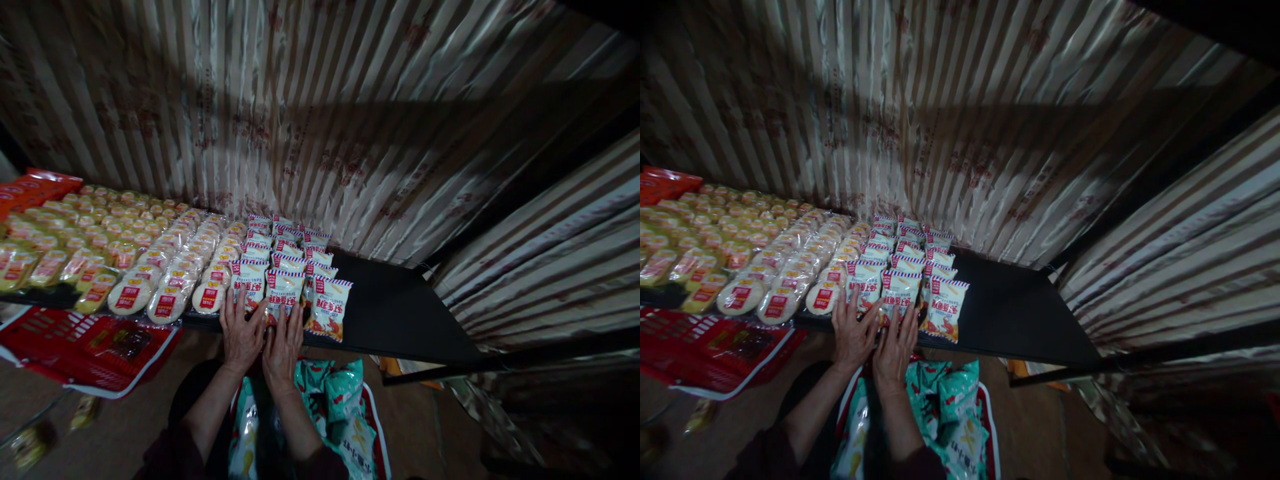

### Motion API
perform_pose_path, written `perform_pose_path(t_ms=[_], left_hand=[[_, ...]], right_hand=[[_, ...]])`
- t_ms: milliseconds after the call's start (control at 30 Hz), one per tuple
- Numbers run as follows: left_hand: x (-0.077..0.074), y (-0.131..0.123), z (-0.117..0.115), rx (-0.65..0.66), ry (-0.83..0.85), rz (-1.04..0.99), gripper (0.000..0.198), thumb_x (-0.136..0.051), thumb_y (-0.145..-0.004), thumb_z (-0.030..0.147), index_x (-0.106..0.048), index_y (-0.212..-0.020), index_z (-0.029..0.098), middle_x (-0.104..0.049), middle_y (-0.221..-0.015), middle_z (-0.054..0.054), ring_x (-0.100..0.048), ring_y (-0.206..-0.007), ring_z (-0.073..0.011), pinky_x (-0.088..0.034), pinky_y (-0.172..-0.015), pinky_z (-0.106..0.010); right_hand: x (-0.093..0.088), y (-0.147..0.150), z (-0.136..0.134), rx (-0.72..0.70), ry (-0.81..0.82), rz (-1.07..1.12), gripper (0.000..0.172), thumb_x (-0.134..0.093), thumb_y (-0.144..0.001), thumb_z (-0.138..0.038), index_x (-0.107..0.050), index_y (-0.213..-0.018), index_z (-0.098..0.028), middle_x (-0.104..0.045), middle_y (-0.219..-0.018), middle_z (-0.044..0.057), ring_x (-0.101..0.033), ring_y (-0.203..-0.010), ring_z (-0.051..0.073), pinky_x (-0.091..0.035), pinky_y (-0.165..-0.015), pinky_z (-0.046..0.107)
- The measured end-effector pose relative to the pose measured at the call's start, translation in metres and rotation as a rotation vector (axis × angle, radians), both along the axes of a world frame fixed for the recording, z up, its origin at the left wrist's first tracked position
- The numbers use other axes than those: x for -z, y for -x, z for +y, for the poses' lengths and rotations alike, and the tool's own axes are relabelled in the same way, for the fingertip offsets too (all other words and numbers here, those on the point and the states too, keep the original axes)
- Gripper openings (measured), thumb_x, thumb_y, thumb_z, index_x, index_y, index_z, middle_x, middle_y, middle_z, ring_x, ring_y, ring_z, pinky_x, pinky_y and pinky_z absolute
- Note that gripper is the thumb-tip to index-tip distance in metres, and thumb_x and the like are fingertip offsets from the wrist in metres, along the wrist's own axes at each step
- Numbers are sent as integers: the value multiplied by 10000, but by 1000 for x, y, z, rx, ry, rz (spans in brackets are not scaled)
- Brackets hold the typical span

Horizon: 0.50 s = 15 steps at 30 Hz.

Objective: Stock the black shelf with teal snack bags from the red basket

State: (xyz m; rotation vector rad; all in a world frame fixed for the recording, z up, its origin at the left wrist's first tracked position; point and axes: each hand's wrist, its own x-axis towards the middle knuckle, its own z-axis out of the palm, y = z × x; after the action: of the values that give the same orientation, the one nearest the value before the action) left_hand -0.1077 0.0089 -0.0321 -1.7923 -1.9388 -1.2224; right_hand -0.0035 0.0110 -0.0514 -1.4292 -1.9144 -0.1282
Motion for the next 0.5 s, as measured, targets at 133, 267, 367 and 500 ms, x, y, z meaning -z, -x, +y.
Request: perform_pose_path(t_ms=[133,267,367,500], left_hand=[[-2,-1,0,0,4,-26,379,-534,-852,255,-585,-1224,306,-234,-1529,-66,-148,-1409,-332,-187,-1098,-553],[-1,0,1,-11,7,-28,400,-511,-860,228,-562,-1253,282,-277,-1512,-80,-152,-1412,-316,-196,-1099,-541],[2,0,2,-13,-1,-19,387,-503,-862,223,-576,-1239,269,-298,-1502,-88,-156,-1410,-318,-201,-1095,-544],[1,0,1,-10,-11,-20,378,-511,-853,217,-594,-1217,273,-306,-1499,-88,-158,-1409,-320,-211,-1090,-546]], right_hand=[[-3,-1,4,12,11,-12,615,-333,-942,-232,-36,-1481,-238,-85,-1555,135,-107,-1420,291,-314,-1036,542],[-6,0,7,16,13,-7,624,-322,-946,-254,-1,-1481,-224,-55,-1558,137,-107,-1418,304,-321,-1030,547],[-5,1,10,11,21,-23,632,-328,-944,-262,2,-1481,-218,-32,-1560,131,-100,-1418,307,-325,-1033,540],[-3,2,13,23,16,-38,638,-338,-940,-258,-3,-1482,-222,-22,-1561,128,-93,-1417,309,-317,-1038,548]])
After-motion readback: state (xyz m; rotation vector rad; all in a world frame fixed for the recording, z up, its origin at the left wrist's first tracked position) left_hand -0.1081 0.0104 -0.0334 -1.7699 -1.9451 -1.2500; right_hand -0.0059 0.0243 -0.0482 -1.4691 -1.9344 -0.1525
